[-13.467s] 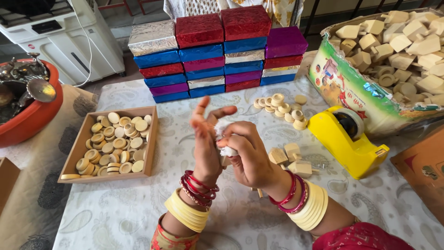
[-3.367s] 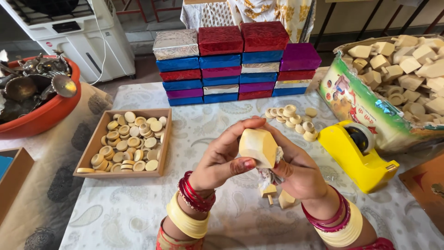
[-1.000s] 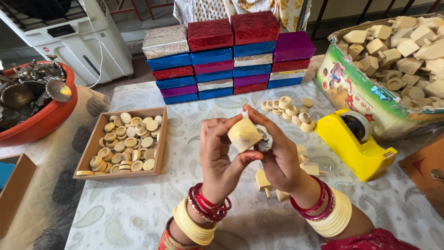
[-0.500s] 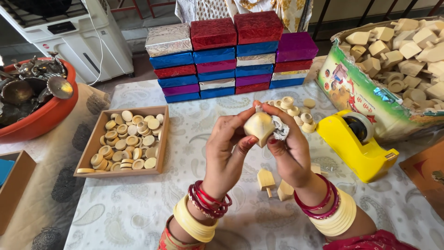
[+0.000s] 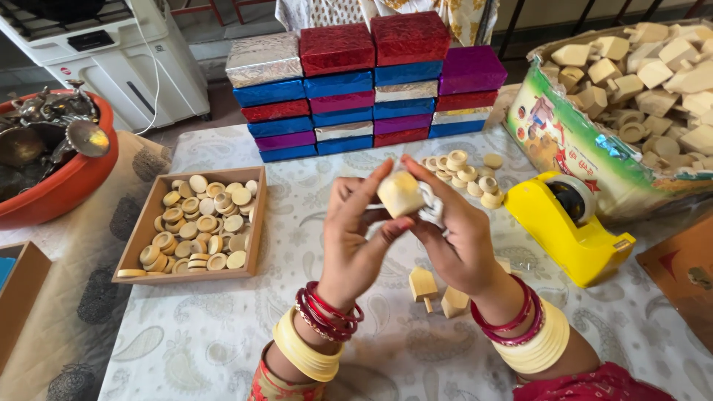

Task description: Polishing small wooden toy components with a white cloth.

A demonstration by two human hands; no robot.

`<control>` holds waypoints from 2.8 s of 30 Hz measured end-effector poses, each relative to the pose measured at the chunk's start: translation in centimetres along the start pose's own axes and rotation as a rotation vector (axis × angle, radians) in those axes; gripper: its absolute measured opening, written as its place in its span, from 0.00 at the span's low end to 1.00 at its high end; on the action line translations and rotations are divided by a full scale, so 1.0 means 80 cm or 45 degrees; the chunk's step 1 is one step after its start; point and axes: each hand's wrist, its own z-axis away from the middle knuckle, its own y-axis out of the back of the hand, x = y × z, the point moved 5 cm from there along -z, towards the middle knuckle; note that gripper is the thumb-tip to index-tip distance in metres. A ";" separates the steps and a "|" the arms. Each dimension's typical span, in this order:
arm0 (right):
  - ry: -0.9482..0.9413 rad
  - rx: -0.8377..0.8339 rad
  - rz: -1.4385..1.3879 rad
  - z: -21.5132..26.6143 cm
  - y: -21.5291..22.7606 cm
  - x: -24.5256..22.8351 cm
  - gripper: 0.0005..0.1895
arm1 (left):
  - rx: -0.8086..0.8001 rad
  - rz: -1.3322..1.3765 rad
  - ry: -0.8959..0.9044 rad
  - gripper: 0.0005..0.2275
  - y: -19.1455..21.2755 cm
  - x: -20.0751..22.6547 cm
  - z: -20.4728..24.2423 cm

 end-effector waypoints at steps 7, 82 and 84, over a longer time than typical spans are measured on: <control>-0.275 -0.106 0.361 -0.012 0.025 0.042 0.23 | 0.112 -0.380 0.047 0.23 0.021 -0.041 -0.032; 0.045 -0.061 -0.005 -0.011 0.029 -0.008 0.34 | -0.138 -0.865 -0.509 0.32 -0.035 0.038 0.005; 0.040 -0.162 0.066 -0.008 0.018 -0.001 0.33 | -0.108 -0.865 -0.510 0.33 -0.033 0.032 0.008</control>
